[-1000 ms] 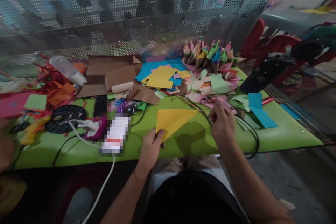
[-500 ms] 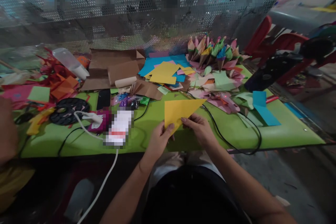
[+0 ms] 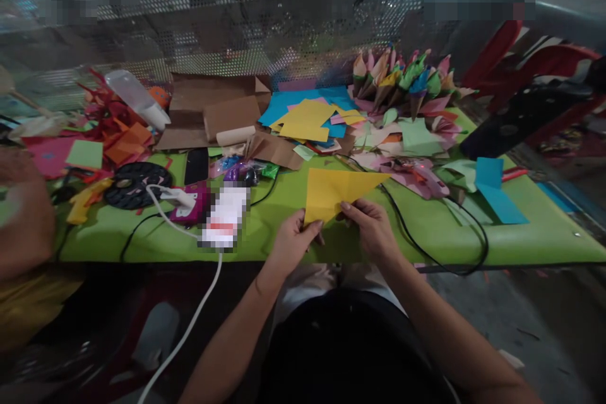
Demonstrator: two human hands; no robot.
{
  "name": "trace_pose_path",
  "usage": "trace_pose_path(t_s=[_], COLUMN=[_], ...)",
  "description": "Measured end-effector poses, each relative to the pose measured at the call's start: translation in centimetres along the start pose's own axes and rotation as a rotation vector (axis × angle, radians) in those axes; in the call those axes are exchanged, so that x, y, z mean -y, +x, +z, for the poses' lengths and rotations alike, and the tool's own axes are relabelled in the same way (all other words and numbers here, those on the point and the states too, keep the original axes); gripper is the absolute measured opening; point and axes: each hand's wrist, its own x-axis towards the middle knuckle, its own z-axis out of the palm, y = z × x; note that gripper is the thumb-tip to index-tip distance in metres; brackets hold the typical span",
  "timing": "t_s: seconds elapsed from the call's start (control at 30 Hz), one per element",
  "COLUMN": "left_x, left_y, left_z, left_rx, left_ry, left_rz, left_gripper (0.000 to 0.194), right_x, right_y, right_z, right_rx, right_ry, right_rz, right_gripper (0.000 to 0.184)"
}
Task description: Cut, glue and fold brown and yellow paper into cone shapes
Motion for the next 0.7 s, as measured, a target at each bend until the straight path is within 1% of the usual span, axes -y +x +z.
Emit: trace_pose_path(t_s=[0.13,0.2,0.27,0.4,0.5,0.6,0.7], left_x=[0.31,0.42,0.46,0.31,0.22,0.37,0.70], left_y=[0.30,0.40,0.42,0.22,-0.02,-0.14,-0.03], left_z=[0.43,0.64,0.76,0.57,0.26,0.21,0.46], left_rx=[-0.061,-0.062,-0.053,0.009,0.051,0.028,-0.001], left_ry=[-0.007,-0.009,-0.014,-0.004,0.072,0.164,0.205], left_rz=[0.025,0.034,0.046,0.052,0.034,0.061,0.116], left_gripper=[0.023,0.024,0.026,0.033,0.034,0.036,0.034], right_x=[0.26,0.21,0.04,-0.25,-0.24,-0.17,-0.19], right_y=[0.09,0.08,0.09,0.32,0.56,0.72,0.78], right_z=[0.27,0.50,0.61,0.27,-0.11,-0.27,-0.27], right_rx=[0.094,0.151,0.175,0.143,0.110,0.095,0.099], right_ry=[-0.036,-0.032,-0.032,-0.075,-0.103,-0.093,-0.077], right_rz=[0.002,0.031,0.056,0.027,-0.013,-0.026,-0.034], right_gripper=[0.034,0.036,0.037,0.039,0.040,0.039,0.037])
